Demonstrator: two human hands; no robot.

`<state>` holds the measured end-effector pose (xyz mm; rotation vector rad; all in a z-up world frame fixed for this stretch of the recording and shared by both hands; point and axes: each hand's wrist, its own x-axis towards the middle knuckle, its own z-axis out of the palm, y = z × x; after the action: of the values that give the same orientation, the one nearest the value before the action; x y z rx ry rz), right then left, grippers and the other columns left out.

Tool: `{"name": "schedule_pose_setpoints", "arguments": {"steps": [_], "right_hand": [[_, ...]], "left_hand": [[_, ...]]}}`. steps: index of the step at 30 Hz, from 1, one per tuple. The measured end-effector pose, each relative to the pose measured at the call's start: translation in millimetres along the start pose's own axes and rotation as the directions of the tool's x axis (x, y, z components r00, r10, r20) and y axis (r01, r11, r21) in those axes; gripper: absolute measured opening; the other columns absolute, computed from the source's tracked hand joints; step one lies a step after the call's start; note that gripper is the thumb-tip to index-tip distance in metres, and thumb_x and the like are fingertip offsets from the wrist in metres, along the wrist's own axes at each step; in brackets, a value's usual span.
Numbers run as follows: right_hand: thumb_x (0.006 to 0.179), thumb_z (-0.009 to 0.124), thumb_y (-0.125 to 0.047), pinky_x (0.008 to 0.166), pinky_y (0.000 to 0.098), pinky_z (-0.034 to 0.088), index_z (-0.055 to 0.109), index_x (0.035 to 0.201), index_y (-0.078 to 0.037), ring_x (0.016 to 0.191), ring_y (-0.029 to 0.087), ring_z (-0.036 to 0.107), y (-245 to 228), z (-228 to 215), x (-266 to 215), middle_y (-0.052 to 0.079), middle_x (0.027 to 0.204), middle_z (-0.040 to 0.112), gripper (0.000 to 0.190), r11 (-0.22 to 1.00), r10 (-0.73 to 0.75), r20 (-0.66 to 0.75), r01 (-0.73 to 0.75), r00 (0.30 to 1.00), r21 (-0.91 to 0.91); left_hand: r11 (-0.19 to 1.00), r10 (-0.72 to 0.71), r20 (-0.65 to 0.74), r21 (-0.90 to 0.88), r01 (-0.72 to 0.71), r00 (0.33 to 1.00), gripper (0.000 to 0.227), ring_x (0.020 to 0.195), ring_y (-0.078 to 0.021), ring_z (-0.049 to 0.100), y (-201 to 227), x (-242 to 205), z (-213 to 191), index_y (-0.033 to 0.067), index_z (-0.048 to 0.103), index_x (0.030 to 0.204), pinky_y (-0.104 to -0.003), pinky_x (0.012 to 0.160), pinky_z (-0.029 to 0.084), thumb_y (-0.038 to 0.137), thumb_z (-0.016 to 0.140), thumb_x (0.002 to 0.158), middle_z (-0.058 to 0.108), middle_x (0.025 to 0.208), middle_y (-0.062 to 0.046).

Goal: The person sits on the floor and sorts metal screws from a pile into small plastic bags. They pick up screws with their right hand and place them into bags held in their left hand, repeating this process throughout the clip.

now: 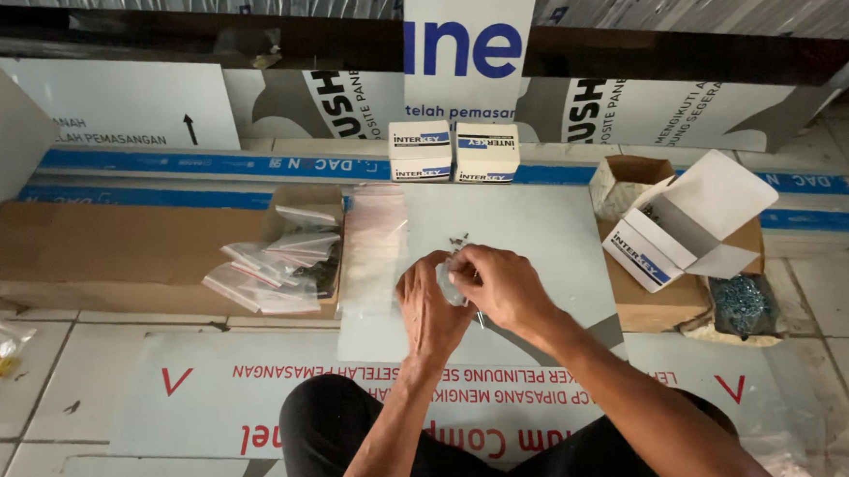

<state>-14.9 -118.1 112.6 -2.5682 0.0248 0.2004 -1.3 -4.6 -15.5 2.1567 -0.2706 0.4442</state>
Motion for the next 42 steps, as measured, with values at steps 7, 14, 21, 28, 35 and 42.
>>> {"name": "schedule_pose_setpoints", "arguments": {"steps": [7, 14, 21, 28, 35, 42], "right_hand": [[0.096, 0.062, -0.031, 0.085, 0.0500, 0.060, 0.067, 0.118, -0.024, 0.097, 0.029, 0.073, 30, 6, -3, 0.004, 0.102, 0.073, 0.024, 0.997, -0.003, -0.158, -0.010, 0.987, -0.079], [0.089, 0.064, -0.046, 0.089, 0.0547, 0.056, 0.066, 0.107, -0.023, 0.101, 0.035, 0.072, 70, 52, -22, 0.005, 0.099, 0.075, 0.029, 0.958, 0.184, 0.073, -0.161, 0.980, -0.239], [0.094, 0.053, -0.031, 0.077, 0.0475, 0.060, 0.062, 0.108, -0.017, 0.099, 0.025, 0.070, 90, 92, -10, 0.002, 0.095, 0.064, 0.022, 0.908, 0.053, -0.089, -0.085, 0.995, -0.409], [0.092, 0.050, -0.023, 0.072, 0.0532, 0.060, 0.061, 0.113, -0.005, 0.095, 0.031, 0.069, 100, 87, -3, 0.009, 0.093, 0.062, 0.029, 0.881, 0.019, 0.039, 0.001, 0.999, -0.474], [0.089, 0.054, -0.026, 0.069, 0.0548, 0.059, 0.066, 0.104, -0.007, 0.086, 0.036, 0.073, 120, 78, 5, 0.012, 0.085, 0.069, 0.027, 0.940, 0.122, 0.074, -0.091, 0.990, -0.328], [0.091, 0.068, -0.028, 0.076, 0.0455, 0.059, 0.067, 0.099, -0.012, 0.080, 0.028, 0.075, 37, -9, -22, 0.012, 0.083, 0.074, 0.018, 0.966, 0.003, -0.208, 0.051, 0.978, 0.252]], "left_hand": [[0.998, -0.029, 0.016, -0.052, 0.030, 0.999, 0.065, 0.119, -0.0233, 0.061, 1, 8, -13, 0.0154, 0.057, 0.124, -0.047, 0.109, 0.037, 0.025, 0.086, 0.066, 0.068, 0.117, -0.002], [1.000, -0.011, -0.038, -0.025, 0.010, 0.999, 0.060, 0.119, -0.0241, 0.062, 5, 11, -12, 0.0172, 0.058, 0.122, -0.048, 0.106, 0.041, 0.033, 0.083, 0.069, 0.067, 0.119, 0.000], [0.999, -0.017, -0.007, -0.031, 0.017, 1.000, 0.060, 0.118, -0.0242, 0.062, 10, 6, -13, 0.0185, 0.057, 0.122, -0.049, 0.105, 0.041, 0.036, 0.085, 0.071, 0.067, 0.117, 0.000], [1.000, 0.002, -0.036, -0.008, -0.002, 0.999, 0.057, 0.118, -0.0236, 0.062, 11, 7, -17, 0.0195, 0.057, 0.120, -0.048, 0.104, 0.042, 0.036, 0.083, 0.072, 0.066, 0.118, 0.001], [1.000, -0.012, -0.037, -0.020, 0.011, 0.999, 0.059, 0.117, -0.0231, 0.063, 11, 7, -16, 0.0192, 0.057, 0.121, -0.048, 0.104, 0.042, 0.033, 0.084, 0.070, 0.066, 0.115, 0.001], [0.999, 0.015, -0.047, -0.036, -0.016, 0.999, 0.061, 0.115, -0.0241, 0.063, 11, 7, -12, 0.0158, 0.058, 0.120, -0.048, 0.105, 0.041, 0.028, 0.086, 0.068, 0.068, 0.114, -0.002]]}}
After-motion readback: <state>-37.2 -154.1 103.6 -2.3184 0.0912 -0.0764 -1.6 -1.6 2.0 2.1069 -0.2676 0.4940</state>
